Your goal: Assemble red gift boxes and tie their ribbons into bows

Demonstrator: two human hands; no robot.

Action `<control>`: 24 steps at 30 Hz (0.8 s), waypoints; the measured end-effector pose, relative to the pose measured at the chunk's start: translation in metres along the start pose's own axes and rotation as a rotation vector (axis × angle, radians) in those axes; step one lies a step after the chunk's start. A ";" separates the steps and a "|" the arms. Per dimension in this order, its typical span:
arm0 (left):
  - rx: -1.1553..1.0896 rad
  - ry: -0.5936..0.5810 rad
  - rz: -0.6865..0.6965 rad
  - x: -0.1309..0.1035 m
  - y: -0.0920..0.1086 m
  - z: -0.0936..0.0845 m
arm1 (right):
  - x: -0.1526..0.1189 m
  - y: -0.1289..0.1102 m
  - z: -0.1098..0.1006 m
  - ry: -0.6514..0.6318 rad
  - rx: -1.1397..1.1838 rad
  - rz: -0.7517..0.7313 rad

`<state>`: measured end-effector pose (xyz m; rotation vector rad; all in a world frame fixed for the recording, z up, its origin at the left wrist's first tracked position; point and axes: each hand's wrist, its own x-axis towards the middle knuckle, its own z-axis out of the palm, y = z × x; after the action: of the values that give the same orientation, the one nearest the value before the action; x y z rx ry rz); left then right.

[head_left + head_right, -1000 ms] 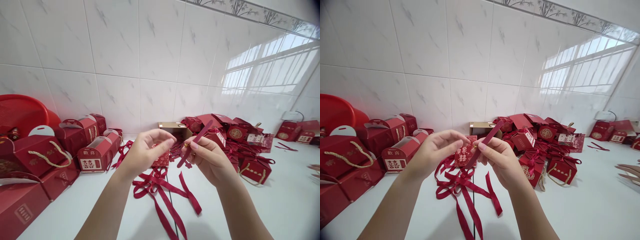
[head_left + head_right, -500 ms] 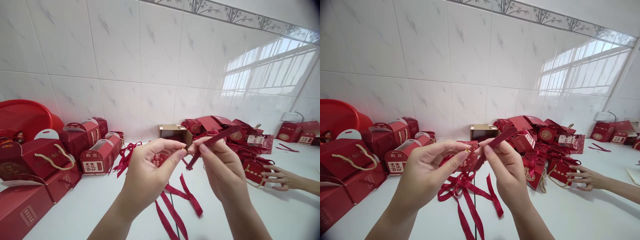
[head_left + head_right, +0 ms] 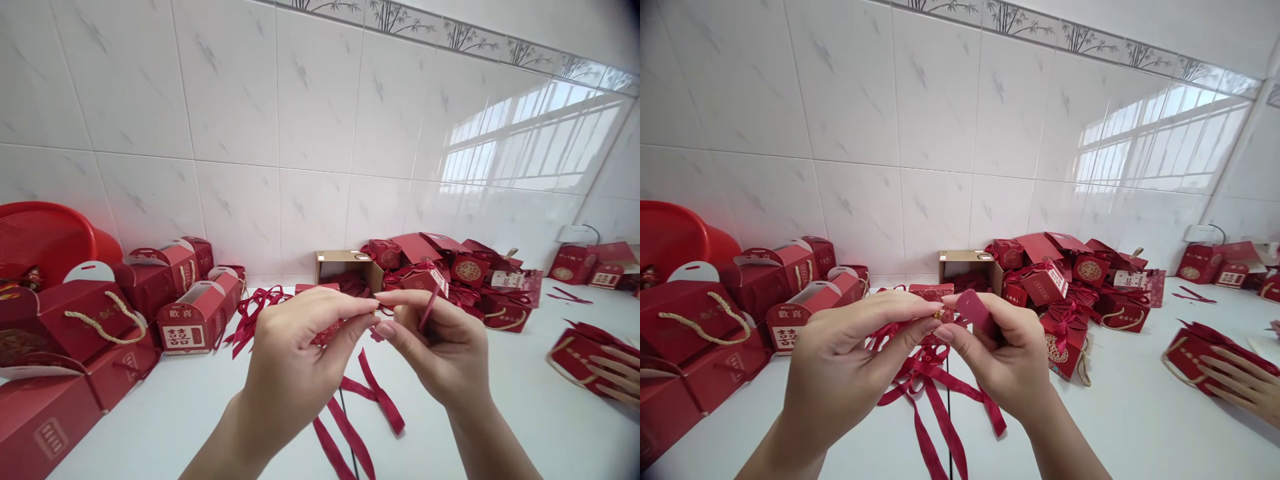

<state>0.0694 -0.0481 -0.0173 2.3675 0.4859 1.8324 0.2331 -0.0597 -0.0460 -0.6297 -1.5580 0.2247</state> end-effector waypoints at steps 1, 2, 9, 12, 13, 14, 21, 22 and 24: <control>-0.008 -0.008 0.009 0.000 0.001 0.000 | 0.000 0.001 -0.001 -0.001 -0.003 -0.019; -0.013 -0.015 0.015 0.000 0.001 0.000 | 0.000 0.001 -0.002 0.001 -0.009 -0.034; 0.016 -0.011 0.025 -0.002 0.004 0.004 | -0.001 0.001 -0.005 0.027 -0.043 -0.102; 0.020 0.007 0.027 -0.002 0.005 0.006 | -0.001 0.002 -0.005 0.034 -0.049 -0.124; 0.023 0.014 0.029 -0.003 0.005 0.006 | -0.001 0.003 -0.006 0.040 -0.053 -0.129; 0.026 0.020 0.030 -0.003 0.005 0.007 | -0.001 0.003 -0.006 0.051 -0.057 -0.135; 0.056 -0.036 -0.066 -0.001 -0.004 0.007 | 0.002 0.001 -0.002 0.052 -0.187 -0.101; 0.055 -0.050 -0.088 0.000 -0.007 0.007 | 0.004 0.001 0.000 0.036 -0.205 -0.068; 0.036 -0.073 -0.149 0.001 -0.011 0.006 | 0.008 0.006 0.000 0.008 -0.202 0.046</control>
<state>0.0731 -0.0371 -0.0209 2.3411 0.6730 1.6820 0.2352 -0.0508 -0.0423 -0.8238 -1.5710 0.0991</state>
